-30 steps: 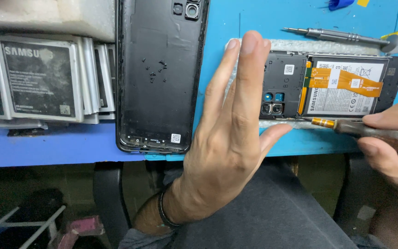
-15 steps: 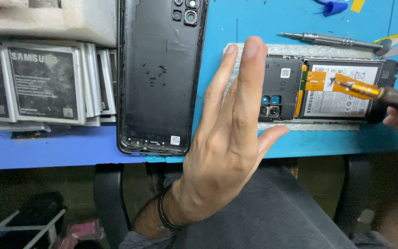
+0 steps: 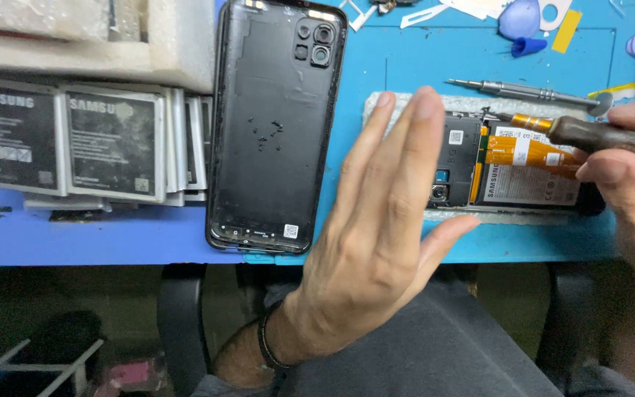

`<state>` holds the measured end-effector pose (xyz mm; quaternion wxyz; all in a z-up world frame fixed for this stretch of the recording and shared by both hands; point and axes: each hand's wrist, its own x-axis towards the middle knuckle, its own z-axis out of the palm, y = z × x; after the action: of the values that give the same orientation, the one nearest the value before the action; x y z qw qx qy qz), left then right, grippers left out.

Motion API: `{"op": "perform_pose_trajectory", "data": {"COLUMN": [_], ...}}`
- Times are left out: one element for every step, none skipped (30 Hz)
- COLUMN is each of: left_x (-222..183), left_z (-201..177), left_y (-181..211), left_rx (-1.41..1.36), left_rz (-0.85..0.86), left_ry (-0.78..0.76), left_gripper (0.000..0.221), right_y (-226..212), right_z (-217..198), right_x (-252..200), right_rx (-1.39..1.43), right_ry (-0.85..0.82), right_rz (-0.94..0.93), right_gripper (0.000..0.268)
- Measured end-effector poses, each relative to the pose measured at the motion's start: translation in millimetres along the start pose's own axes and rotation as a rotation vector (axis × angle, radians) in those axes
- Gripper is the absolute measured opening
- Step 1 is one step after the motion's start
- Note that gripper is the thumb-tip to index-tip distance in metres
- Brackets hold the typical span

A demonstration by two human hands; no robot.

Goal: The person uses a screwdriver to remove screws from a disassembled smartphone on a blue workbench. They then use a cloth to wipe a small black internal component and place it onto the back cover of the phone.

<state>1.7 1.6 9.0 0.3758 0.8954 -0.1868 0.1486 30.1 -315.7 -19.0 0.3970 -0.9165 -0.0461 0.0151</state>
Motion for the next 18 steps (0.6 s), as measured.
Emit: {"op": "perform_pose_trajectory", "data": {"left_x": [3, 5, 7, 4, 1, -2, -7, -13, -17, -15, -13, -10, -9, -7, -6, -2, 1, 4], "left_z": [-4, -9, -15, -24, -32, -40, -51, -61, -71, -79, -85, -92, -93, -95, -97, -97, -97, -97], "left_y": [5, 10, 15, 20, 25, 30, 28, 26, 23, 16, 10, 3, -4, -11, -18, -21, -25, -29], "left_rx": [0.01, -0.044, -0.093, -0.078, -0.134, -0.19, -0.177, -0.068, 0.038, 0.049, 0.181, 0.313, 0.312, 0.375, 0.436, 0.434, 0.444, 0.454], "left_rz": [-0.002, 0.028, 0.054, 0.048, 0.066, 0.087, 0.077, 0.052, 0.032, 0.028, -0.027, -0.083, -0.079, -0.068, -0.056, -0.052, -0.026, 0.001], "left_ry": [0.009, 0.052, 0.094, 0.102, 0.145, 0.187, 0.196, 0.198, 0.196, 0.201, 0.271, 0.34, 0.342, 0.34, 0.336, 0.337, 0.325, 0.312], "left_gripper": [0.128, 0.119, 0.11, 0.11, 0.054, 0.027, 0.027, 0.031, 0.039, 0.039, 0.016, 0.013, 0.013, 0.019, 0.025, 0.025, 0.025, 0.024], "right_y": [-9, -18, -27, -38, -48, -59, -82, -104, -126, -136, -146, -155, -158, -161, -165, -170, -175, -179], "right_z": [1, 2, 5, 10, 16, 21, 28, 34, 40, 48, 55, 61, 64, 67, 70, 71, 72, 73], "right_x": [7, 13, 21, 23, 24, 26, 26, 25, 24, 26, 27, 28, 32, 37, 42, 42, 42, 42], "right_rx": [0.004, -0.012, -0.024, -0.016, 0.001, 0.017, 0.022, -0.001, -0.023, -0.017, -0.006, 0.005, 0.004, -0.044, -0.093, -0.096, -0.083, -0.071], "right_ry": [-0.003, -0.018, -0.039, -0.047, -0.059, -0.072, -0.085, -0.101, -0.11, -0.116, -0.116, -0.118, -0.113, -0.104, -0.096, -0.092, -0.094, -0.096], "right_rz": [-0.013, -0.056, -0.1, -0.115, -0.06, -0.005, -0.017, -0.044, -0.07, -0.08, -0.208, -0.336, -0.337, -0.486, -0.634, -0.633, -0.632, -0.631], "right_gripper": [0.025, 0.032, 0.046, 0.046, 0.048, 0.049, 0.049, 0.043, 0.038, 0.038, 0.036, 0.036, 0.036, 0.032, 0.029, 0.029, 0.028, 0.027]}}
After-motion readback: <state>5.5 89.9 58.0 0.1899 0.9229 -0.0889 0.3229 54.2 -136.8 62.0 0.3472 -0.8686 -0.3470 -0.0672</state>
